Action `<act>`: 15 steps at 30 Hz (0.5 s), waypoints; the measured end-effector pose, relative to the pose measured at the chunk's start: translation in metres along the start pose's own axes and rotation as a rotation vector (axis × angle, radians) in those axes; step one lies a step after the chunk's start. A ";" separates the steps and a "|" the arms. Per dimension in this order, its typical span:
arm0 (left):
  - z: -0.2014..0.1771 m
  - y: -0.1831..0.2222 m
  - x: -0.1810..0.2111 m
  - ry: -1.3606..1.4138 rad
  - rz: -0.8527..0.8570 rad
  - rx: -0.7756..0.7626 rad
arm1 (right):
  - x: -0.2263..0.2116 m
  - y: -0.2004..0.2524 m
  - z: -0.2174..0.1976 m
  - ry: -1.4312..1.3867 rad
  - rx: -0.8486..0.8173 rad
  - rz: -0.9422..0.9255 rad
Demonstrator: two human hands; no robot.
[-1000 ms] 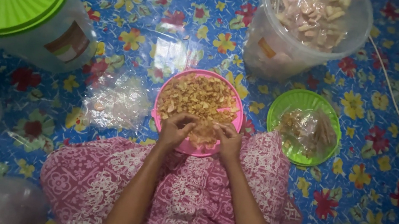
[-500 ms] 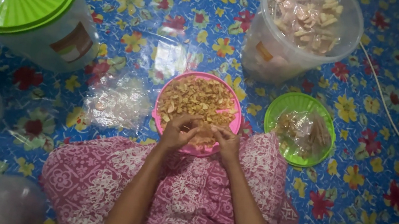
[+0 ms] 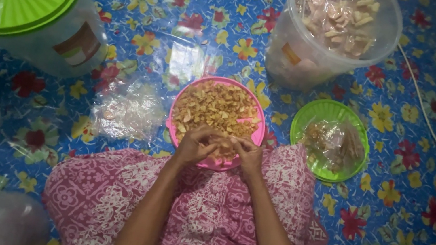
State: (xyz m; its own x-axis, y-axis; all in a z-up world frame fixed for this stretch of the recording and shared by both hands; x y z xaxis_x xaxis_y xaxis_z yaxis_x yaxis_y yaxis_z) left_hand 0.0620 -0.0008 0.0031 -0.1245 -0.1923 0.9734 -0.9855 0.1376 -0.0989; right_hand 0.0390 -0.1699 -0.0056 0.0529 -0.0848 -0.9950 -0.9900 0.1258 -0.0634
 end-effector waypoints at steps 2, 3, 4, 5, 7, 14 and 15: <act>0.001 -0.002 -0.001 -0.030 -0.005 -0.025 | 0.000 -0.001 0.001 -0.004 0.012 0.021; 0.003 -0.002 -0.002 -0.058 -0.007 -0.047 | 0.001 -0.002 0.001 -0.007 0.022 0.038; 0.004 -0.003 -0.007 -0.059 -0.010 -0.048 | 0.007 -0.004 0.000 -0.008 0.023 0.042; 0.005 -0.004 -0.011 -0.055 -0.022 -0.051 | 0.013 -0.006 -0.001 -0.014 0.025 0.046; 0.006 -0.006 -0.021 -0.054 -0.037 -0.055 | 0.020 -0.010 -0.001 -0.022 0.029 0.053; 0.000 -0.005 -0.022 0.115 -0.310 0.032 | 0.024 -0.018 -0.001 -0.050 0.034 0.137; -0.002 -0.006 -0.026 0.153 -0.351 0.034 | 0.014 -0.017 0.002 -0.055 0.014 0.143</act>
State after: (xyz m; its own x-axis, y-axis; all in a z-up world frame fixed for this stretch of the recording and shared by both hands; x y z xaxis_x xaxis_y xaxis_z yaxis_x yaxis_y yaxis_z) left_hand 0.0718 0.0051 -0.0211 0.2369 -0.0742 0.9687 -0.9688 0.0566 0.2413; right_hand 0.0568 -0.1710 -0.0186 -0.0814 -0.0113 -0.9966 -0.9861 0.1465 0.0789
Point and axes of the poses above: each hand's wrist, its own y-axis away from the middle knuckle, its own z-axis out of the palm, x = y × z, the point moved 6 cm from there along -y, towards the middle knuckle, and after that the axes turned 10 degrees about -z, right-handed, at the moved point
